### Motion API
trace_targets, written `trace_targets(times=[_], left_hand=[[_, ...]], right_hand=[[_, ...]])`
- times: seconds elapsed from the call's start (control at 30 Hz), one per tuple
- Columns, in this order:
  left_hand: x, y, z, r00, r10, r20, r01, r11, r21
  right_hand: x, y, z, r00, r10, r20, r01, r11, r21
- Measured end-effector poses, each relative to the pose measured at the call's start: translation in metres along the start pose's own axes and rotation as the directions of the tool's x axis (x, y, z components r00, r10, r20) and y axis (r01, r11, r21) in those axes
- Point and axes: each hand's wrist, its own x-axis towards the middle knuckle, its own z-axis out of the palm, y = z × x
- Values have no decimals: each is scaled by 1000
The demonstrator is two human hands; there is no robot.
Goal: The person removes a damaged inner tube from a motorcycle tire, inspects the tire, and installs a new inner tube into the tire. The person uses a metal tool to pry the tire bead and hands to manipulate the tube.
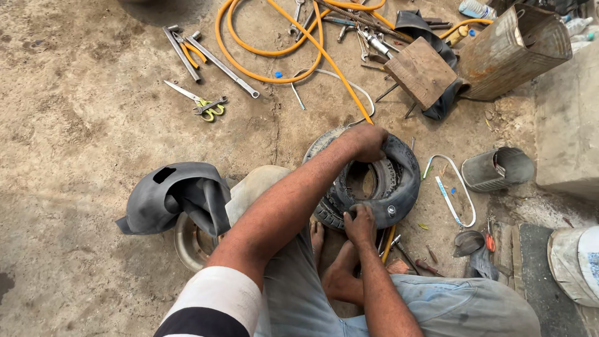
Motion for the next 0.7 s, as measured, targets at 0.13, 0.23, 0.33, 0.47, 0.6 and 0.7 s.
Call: trace_targets(times=[0.13,0.23,0.33,0.47,0.6,0.7], left_hand=[[3,5,20,996,-88,-14,89,993,74],[-6,23,33,978,-37,206,10,992,129],[-12,31,37,940,79,332,-130,983,133],[-27,20,29,961,-117,249,80,985,153],[-41,12,21,957,-174,234,130,973,193],[-52,16,21,961,-141,237,95,976,194]], right_hand=[[-9,6,8,997,35,66,-33,999,-43],[-2,5,10,994,85,68,-83,996,-23],[2,4,14,994,90,61,-89,996,-19],[0,7,16,995,92,47,-91,995,-32],[-6,3,4,987,154,39,-155,988,18],[-9,-1,-9,984,180,7,-180,983,46]])
